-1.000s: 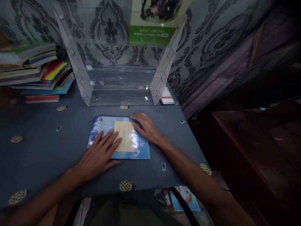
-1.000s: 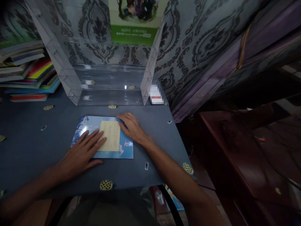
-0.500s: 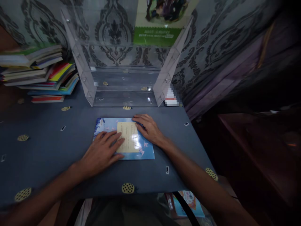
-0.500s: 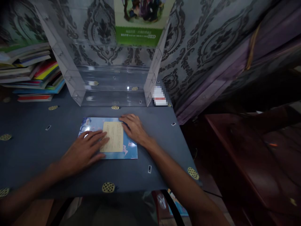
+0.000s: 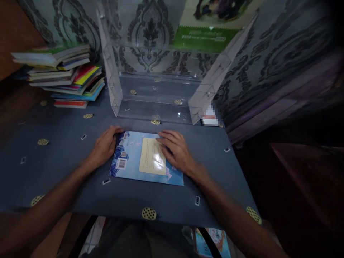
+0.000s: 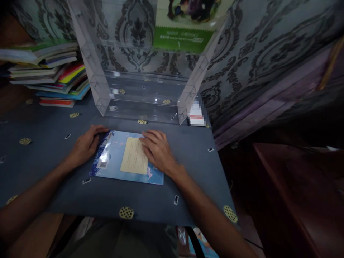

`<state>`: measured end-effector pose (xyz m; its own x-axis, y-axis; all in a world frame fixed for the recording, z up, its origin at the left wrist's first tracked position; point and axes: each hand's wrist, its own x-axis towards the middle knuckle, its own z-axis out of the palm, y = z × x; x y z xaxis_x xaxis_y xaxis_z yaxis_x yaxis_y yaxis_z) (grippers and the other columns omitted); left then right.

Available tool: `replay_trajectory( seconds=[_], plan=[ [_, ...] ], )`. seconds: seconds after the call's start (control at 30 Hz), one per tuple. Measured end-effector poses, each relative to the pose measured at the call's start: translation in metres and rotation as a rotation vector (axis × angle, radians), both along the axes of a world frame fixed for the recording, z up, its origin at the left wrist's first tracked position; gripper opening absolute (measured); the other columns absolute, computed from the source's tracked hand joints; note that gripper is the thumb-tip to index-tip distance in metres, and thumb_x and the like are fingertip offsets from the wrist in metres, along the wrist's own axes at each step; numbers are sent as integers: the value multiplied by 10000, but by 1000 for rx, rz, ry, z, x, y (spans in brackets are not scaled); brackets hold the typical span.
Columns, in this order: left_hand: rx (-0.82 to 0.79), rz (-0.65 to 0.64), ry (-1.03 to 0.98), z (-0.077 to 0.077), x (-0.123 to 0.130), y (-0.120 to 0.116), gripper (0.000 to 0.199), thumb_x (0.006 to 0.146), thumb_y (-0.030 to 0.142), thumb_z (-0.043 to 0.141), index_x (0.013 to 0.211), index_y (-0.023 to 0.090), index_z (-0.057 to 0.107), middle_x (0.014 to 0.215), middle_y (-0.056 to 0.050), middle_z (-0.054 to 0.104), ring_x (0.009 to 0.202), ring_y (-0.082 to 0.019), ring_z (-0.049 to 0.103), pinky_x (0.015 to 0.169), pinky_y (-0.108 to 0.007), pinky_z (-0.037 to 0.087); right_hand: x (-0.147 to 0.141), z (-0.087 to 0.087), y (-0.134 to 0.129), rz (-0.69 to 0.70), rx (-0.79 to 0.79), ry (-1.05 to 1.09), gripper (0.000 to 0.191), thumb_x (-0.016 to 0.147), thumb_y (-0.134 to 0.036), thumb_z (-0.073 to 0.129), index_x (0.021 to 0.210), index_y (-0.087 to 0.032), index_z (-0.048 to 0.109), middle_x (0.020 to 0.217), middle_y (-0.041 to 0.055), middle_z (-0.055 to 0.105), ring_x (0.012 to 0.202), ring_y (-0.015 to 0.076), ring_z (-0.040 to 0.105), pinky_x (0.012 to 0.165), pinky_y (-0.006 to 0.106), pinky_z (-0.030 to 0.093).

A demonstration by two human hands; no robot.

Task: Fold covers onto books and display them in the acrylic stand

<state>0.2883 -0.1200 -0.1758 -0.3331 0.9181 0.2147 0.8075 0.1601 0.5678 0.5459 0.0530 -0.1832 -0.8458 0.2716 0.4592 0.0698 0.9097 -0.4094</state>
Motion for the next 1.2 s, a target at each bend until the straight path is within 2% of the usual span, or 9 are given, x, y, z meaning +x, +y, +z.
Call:
replay_trajectory(
  seconds=[0.17,0.23,0.3,0.5,0.8,0.93,1.2],
  plan=[
    [58,-9,-143,-2,-10,2,383,947,240,379,1313,176,472,1175,-99,756,1142,-250,687,1029,-457,501,-31,28,-57,511,-48,-108,323,1039,-183,448,1304,-175,632,1321,87,707,1297,208,571,1134,438,435],
    [82,-3,-188,-3,-12,3,361,948,250,394,1293,179,476,1157,-96,764,1134,-244,690,1037,-454,489,-44,33,-76,639,-1,-202,348,1032,-154,446,1340,-163,609,1329,77,705,1280,205,580,1158,431,397],
    [98,1,-214,-4,-12,3,349,951,253,399,1285,188,476,1153,-92,768,1126,-238,692,1034,-448,486,-55,32,-86,693,39,-272,375,1030,-146,447,1381,-171,578,1351,70,694,1271,203,588,1159,430,383],
    [115,-16,-260,-8,-12,1,336,961,287,399,1278,201,471,1170,-92,761,1104,-234,695,1009,-442,492,-73,18,-80,623,65,-282,351,1072,-219,423,1382,-174,582,1413,78,658,1371,206,530,1185,445,353],
    [125,-11,-364,-11,-15,2,326,985,363,400,1263,209,468,1199,-112,742,1132,-228,686,1044,-443,487,-106,4,-37,366,36,-280,350,1059,-246,478,1376,-169,605,1477,125,598,1420,222,503,1219,508,342],
    [100,-7,-290,-10,-12,1,340,985,337,381,1288,205,461,1227,-117,736,1184,-231,673,1079,-472,480,-110,3,-28,304,28,-260,338,1054,-219,476,1361,-182,613,1476,116,599,1428,227,495,1206,504,374],
    [74,14,-48,-10,3,-3,396,998,284,329,1349,180,479,1317,-130,691,1264,-241,630,1103,-499,487,-110,1,-30,270,68,-170,269,1040,-226,494,1238,-147,659,1329,153,679,1320,260,573,1166,496,430]
  ],
)
